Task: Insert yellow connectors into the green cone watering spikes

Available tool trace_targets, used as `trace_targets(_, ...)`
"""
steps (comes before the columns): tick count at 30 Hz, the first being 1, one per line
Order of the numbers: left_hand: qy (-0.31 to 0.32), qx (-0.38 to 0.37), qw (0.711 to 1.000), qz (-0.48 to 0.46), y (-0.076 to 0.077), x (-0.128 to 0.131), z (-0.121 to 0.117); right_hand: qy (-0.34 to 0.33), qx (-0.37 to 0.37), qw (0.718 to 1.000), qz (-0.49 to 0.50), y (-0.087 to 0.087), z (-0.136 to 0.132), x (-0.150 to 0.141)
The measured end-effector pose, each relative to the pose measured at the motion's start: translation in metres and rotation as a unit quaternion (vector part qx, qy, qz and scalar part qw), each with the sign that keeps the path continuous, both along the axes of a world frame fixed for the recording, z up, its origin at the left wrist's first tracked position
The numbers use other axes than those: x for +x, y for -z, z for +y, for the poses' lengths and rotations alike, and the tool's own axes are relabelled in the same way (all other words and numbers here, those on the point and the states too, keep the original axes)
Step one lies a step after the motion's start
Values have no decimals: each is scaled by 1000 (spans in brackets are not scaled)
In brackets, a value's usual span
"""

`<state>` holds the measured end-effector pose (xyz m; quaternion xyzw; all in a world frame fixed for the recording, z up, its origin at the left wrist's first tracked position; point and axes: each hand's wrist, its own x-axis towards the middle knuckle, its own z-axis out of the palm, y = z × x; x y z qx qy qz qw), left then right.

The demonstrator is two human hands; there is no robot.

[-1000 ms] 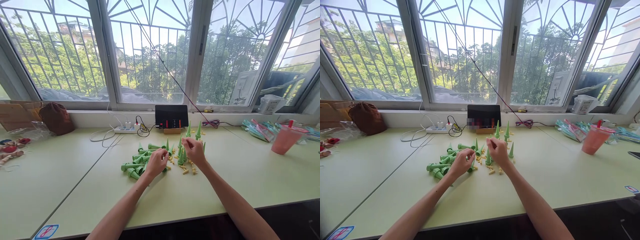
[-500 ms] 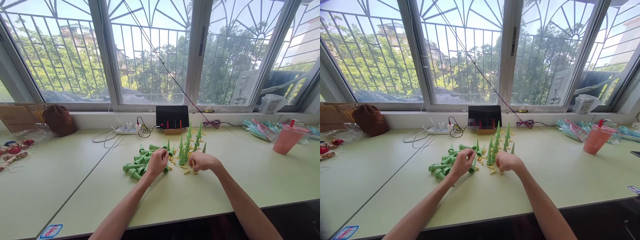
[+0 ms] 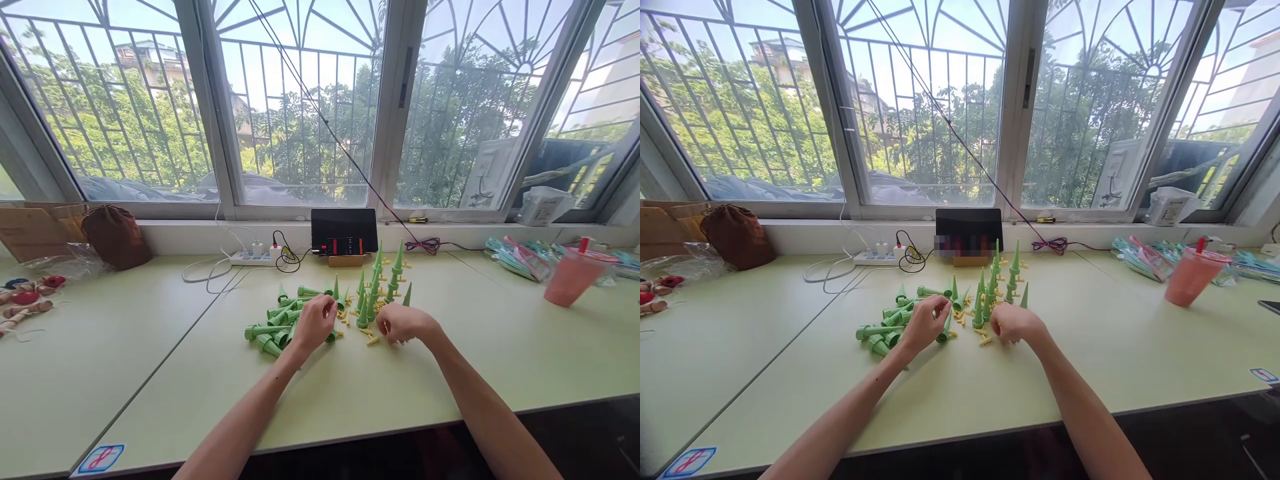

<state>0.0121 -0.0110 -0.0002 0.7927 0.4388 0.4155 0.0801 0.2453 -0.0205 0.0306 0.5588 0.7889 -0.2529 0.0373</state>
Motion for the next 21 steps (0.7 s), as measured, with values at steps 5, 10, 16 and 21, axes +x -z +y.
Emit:
trace_targets(5,2,1,1000,-3,1,0,0,-6,49,999,3,5,3,2)
trace_targets(10,5,4,1000,-4,1,-1,1,-30,63,997,26,10,7,7)
trace_targets(16,3,1,1000,-5,-1,0,0,-44,126,990,40,6,5,4)
trace_targets(21,1,0,1000,-6,-1,1,0,-50,166,982,77,-8,-5,4)
